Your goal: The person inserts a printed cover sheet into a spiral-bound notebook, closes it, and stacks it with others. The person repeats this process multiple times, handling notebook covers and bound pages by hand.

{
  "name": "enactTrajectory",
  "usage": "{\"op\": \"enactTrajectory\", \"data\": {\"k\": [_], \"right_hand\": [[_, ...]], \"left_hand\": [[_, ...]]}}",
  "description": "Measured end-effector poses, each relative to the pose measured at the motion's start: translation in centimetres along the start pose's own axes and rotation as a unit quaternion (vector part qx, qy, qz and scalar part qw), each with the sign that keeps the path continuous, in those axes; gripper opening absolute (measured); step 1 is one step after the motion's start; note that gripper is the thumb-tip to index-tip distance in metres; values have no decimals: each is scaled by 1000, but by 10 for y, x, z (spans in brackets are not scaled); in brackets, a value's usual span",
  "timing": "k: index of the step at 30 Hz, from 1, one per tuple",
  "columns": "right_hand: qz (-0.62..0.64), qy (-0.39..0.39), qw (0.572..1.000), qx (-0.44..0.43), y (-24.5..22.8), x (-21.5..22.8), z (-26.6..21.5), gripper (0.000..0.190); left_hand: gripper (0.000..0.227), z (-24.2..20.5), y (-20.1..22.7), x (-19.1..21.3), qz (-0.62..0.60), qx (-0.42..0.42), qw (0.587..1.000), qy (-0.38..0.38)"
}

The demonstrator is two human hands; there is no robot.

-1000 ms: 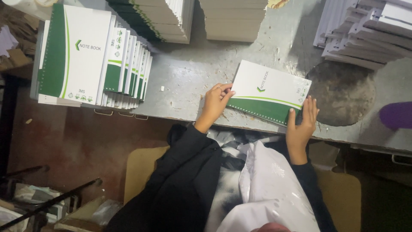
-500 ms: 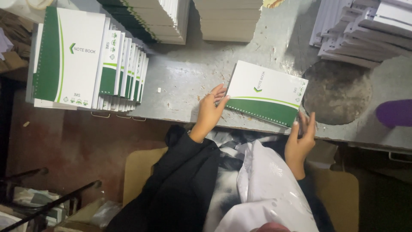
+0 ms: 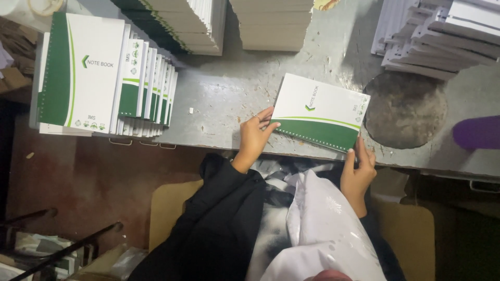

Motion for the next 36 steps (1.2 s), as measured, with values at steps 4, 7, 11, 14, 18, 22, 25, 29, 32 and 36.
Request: {"op": "enactTrajectory", "data": {"k": [4, 7, 11, 14, 18, 22, 25, 29, 32, 36], "right_hand": [[-8, 9, 1000, -9, 5, -4, -4, 44], [0, 20, 1000, 8, 2, -5, 0, 47], [4, 21, 999, 24, -9, -1, 10, 44], [11, 24, 999, 37, 16, -11, 12, 45], [13, 12, 999, 35, 5, -6, 22, 41], [7, -1, 1000, 23, 10, -8, 24, 42], [10, -8, 1000, 17, -1, -4, 26, 41], [8, -15, 1000, 4, 4, -4, 26, 41], [11, -11, 1000, 8, 6, -4, 26, 41], [30, -10, 999, 4, 0, -1, 27, 40]], "left_hand": [[52, 1, -6, -2, 10, -20, 1000, 7], [51, 2, -6, -2, 18, -29, 999, 12], [48, 1, -12, -2, 41, -41, 998, 11], [50, -1, -7, -3, 53, -75, 996, 7], [50, -1, -8, -2, 69, -100, 993, -10], [48, 3, -15, -3, 97, -102, 990, -14], [48, 4, -18, -4, 107, -99, 989, -14], [48, 5, -18, -4, 118, -105, 987, -17], [48, 4, -23, -4, 120, -101, 988, -11], [50, 3, -14, -2, 60, -81, 995, -10]]}}
Point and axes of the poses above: each hand's wrist, its own z-axis towards the middle knuckle, its own x-axis out of the back of the hand, y = z × x, the point moved 1 cm from there along z, towards the middle knuckle
